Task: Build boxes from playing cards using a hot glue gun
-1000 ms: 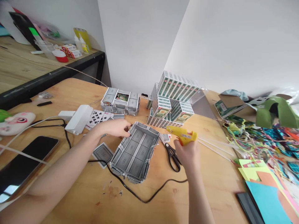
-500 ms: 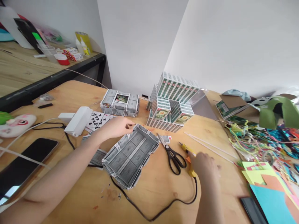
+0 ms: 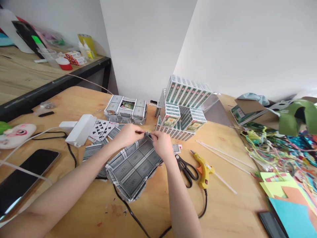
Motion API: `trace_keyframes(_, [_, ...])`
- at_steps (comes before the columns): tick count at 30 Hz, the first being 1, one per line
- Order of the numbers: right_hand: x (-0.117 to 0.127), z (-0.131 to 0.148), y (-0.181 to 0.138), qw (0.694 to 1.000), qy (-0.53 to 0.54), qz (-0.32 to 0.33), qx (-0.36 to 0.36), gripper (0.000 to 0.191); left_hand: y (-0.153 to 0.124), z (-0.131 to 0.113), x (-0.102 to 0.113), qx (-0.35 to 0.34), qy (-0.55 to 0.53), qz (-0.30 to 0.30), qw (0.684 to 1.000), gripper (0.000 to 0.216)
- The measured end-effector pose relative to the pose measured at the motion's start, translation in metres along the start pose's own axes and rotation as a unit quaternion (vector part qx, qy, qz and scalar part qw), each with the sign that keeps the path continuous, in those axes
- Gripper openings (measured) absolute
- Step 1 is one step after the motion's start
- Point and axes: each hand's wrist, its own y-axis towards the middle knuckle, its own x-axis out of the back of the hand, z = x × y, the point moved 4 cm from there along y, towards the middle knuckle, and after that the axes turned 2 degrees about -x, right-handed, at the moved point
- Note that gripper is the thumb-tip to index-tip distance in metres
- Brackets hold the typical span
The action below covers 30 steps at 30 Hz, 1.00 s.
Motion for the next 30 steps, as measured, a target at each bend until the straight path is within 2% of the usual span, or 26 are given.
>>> trace_keyframes(7, [-0.0014, -0.0026, 0.0011, 1.000, -0.003, -0.016, 0.009, 0.024, 0.0020, 0.0043, -0.0045, -0.027, -0.035, -0.018, 0.999, 0.018])
trace_keyframes(21, [-0.0020, 0.0000, 0.0017, 1.000, 0.000, -0.014, 0.018, 0.024, 0.0034, 0.0014, -0.0057, -0.084, -0.030, -0.008, 0.996, 0.022])
trace_keyframes(30, [-0.0035, 0.0043, 0.0053, 1.000, -0.013, -0.004, 0.008, 0.024, 0.0054, 0.0077, -0.0081, -0.109, -0.078, 0.014, 0.991, 0.024])
